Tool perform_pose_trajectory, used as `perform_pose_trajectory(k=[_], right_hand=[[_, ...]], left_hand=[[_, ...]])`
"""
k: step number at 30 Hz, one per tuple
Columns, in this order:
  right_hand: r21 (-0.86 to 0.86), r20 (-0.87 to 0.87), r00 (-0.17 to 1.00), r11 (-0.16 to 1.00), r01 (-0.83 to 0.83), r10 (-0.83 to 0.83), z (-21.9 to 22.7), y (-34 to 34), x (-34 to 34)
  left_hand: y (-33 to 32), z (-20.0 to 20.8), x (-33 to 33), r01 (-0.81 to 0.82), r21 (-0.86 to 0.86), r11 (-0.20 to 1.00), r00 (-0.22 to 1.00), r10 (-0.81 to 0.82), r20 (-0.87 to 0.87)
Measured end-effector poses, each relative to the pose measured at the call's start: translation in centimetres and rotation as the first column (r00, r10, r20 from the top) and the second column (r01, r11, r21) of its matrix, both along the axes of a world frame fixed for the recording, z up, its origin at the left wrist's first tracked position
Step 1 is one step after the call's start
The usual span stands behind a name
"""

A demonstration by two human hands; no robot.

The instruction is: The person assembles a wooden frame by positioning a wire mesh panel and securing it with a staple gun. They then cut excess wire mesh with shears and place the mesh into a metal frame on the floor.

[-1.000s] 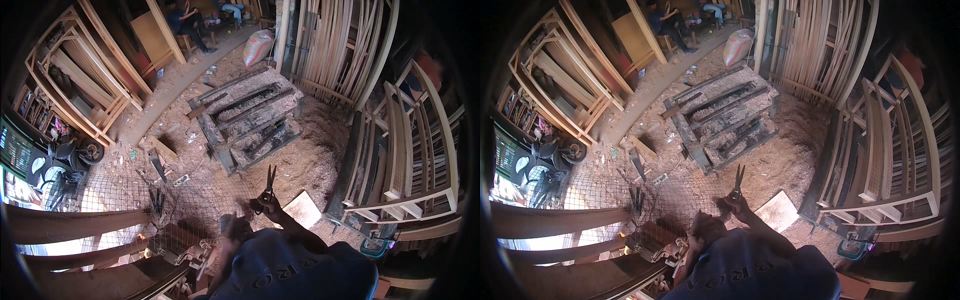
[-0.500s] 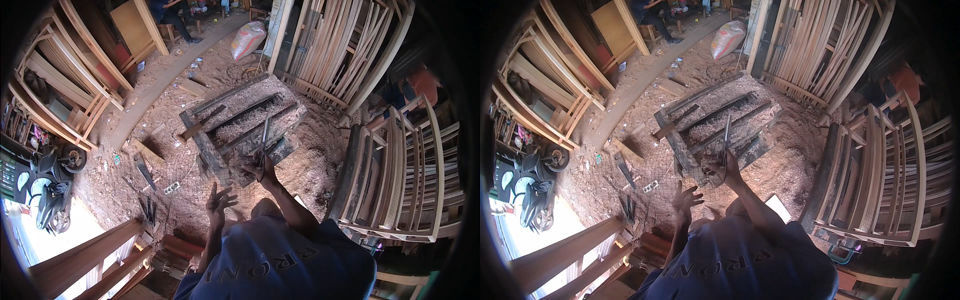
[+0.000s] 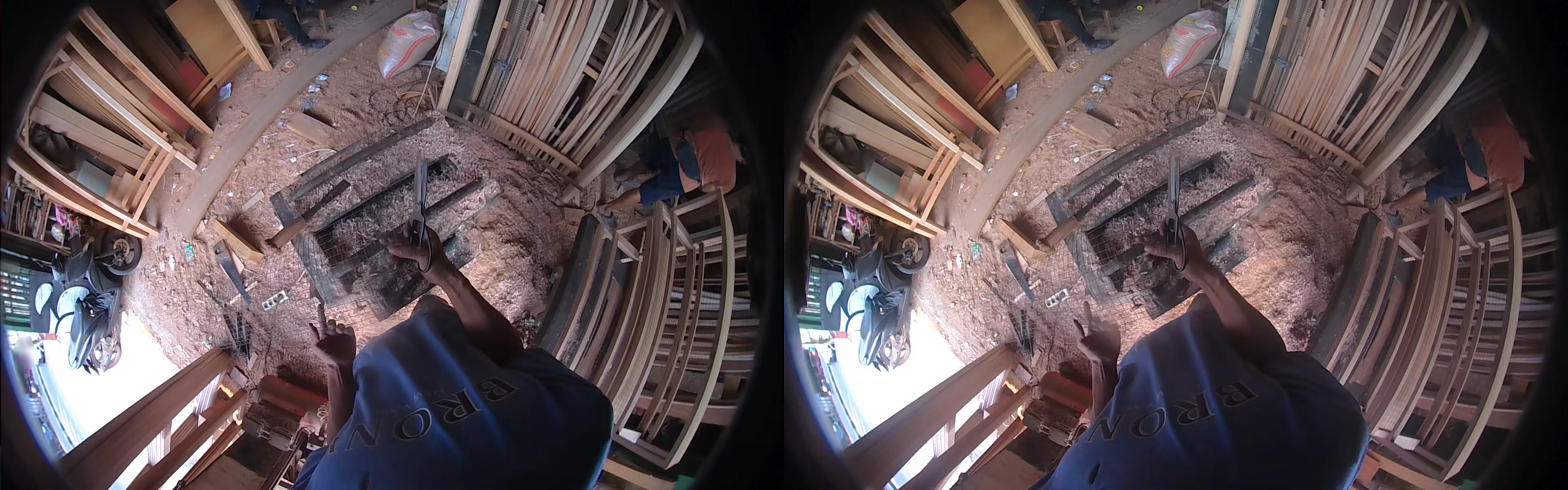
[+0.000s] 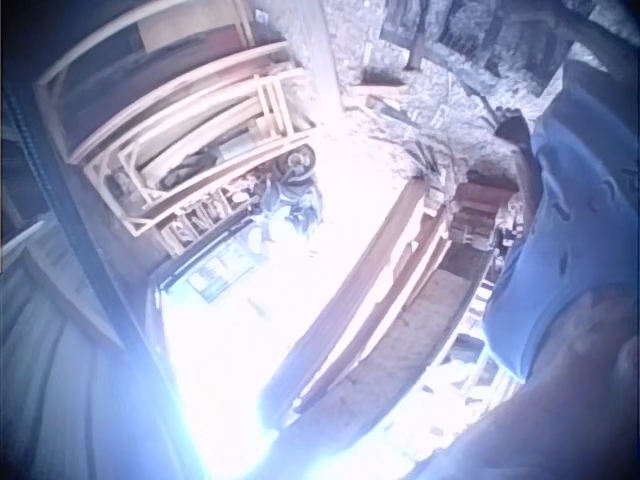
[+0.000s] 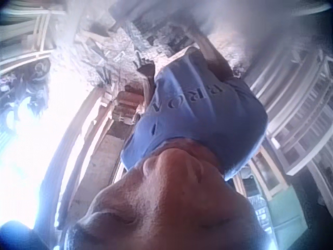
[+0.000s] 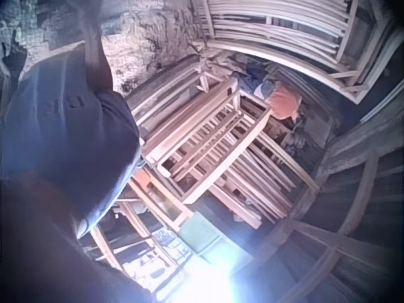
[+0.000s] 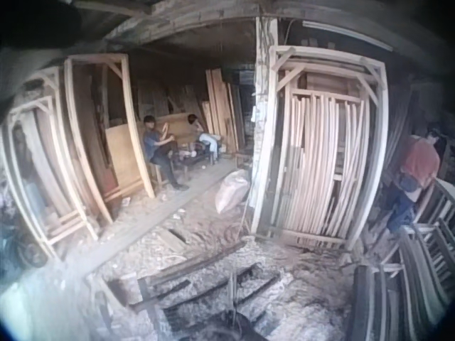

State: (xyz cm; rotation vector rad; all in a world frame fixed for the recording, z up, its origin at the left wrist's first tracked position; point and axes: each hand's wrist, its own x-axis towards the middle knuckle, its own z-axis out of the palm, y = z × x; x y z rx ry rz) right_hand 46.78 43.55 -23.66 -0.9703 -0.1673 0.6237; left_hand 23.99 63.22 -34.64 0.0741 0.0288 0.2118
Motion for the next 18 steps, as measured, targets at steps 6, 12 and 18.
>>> perform_pose_trajectory(k=[6,12,18], right_hand=[[-0.155,0.231,0.941,0.964,-0.215,0.247,-1.7,-4.0,9.4],[-0.291,0.201,0.902,0.902,-0.318,0.382,-1.3,-7.6,15.7],[-0.907,0.375,0.843,0.341,0.248,0.386,-5.4,-12.4,23.9]], left_hand=[[-4.5,5.4,6.3,-0.265,0.568,0.779,0.717,0.553,-0.425],[-8.2,7.1,10.4,-0.25,0.861,0.444,0.549,0.797,-0.252],[-9.5,12.2,13.8,-0.379,0.836,0.397,0.239,0.915,-0.326]])
